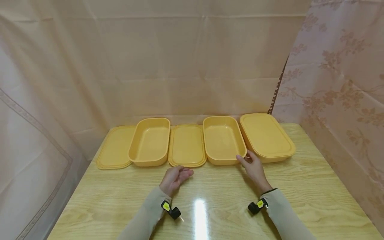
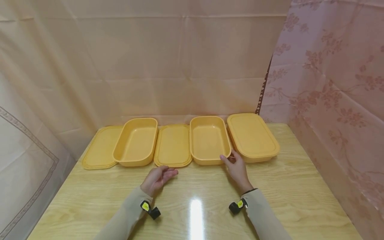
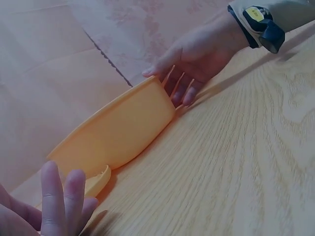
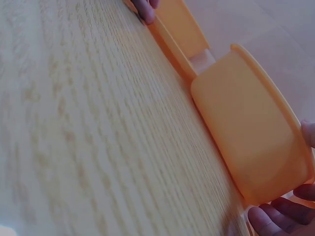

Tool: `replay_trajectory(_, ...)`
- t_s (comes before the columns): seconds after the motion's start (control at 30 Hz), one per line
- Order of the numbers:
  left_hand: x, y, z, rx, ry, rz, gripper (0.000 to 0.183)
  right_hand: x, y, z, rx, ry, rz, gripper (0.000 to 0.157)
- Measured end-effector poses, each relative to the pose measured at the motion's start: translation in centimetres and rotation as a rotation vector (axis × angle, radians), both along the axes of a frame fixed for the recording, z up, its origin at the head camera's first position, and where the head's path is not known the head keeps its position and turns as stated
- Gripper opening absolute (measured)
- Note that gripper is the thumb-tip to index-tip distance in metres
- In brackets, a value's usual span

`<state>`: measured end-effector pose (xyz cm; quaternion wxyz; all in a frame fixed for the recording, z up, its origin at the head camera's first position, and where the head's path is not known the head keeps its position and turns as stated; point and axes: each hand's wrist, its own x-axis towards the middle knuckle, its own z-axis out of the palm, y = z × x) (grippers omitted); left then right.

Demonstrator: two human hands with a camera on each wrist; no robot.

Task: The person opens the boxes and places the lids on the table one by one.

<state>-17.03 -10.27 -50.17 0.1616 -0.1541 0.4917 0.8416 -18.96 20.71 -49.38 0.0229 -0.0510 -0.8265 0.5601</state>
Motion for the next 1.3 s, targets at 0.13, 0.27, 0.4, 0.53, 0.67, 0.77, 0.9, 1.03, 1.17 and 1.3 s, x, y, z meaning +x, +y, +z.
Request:
replay_trajectory(0.13,0.1,0.1,0.0,0.013,-0.019,-0.006,0.039,-0.1,0.0,-0.1,-0.008,0.0,0.001,0.063)
replay_trajectory(0.27,0.0,0.2,0.0,0.007,-0.023,0.002,0.036,-0.2,0.0,-0.1,-0.014,0.008,0.0,0.061)
replay_trajectory(0.4,-0.2,0.3,0.1,0.003,-0.008,0.014,0.034,-0.2,0.0,0.0,-0.019,0.014,-0.005,0.06)
replay_trajectory(0.53,-0.3,0.4,0.0,-0.016,-0.008,-0.002,0.037,-0.2,-0.1,0.0,-0.017,0.014,-0.005,0.06)
replay_trajectory(0.67,-0.2,0.4,0.1,-0.055,-0.015,-0.07,0.039,-0.3,0.0,-0.1,-0.003,0.011,0.001,0.06)
replay_trajectory(0.77,-0.2,0.6,0.1,-0.095,-0.002,-0.133,0.04,-0.3,0.2,-0.2,0.003,-0.004,0.006,0.059)
replay_trajectory(0.9,-0.2,1.0,0.0,-0.153,0.026,-0.17,0.039,-0.4,0.4,-0.2,0.0,-0.029,0.018,0.06)
replay_trajectory(1.03,-0.3,1.5,0.2,-0.215,0.076,-0.185,0.037,-0.3,0.5,-0.3,0.022,-0.038,0.026,0.062)
replay_trajectory(1.17,-0.6,2.1,0.6,-0.266,0.129,-0.208,0.036,-0.4,0.4,-0.3,0.036,-0.037,0.022,0.06)
replay_trajectory(1.3,-1.2,2.8,1.1,-0.295,0.174,-0.218,0.034,-0.5,0.3,0.1,0.041,-0.032,0.021,0.059)
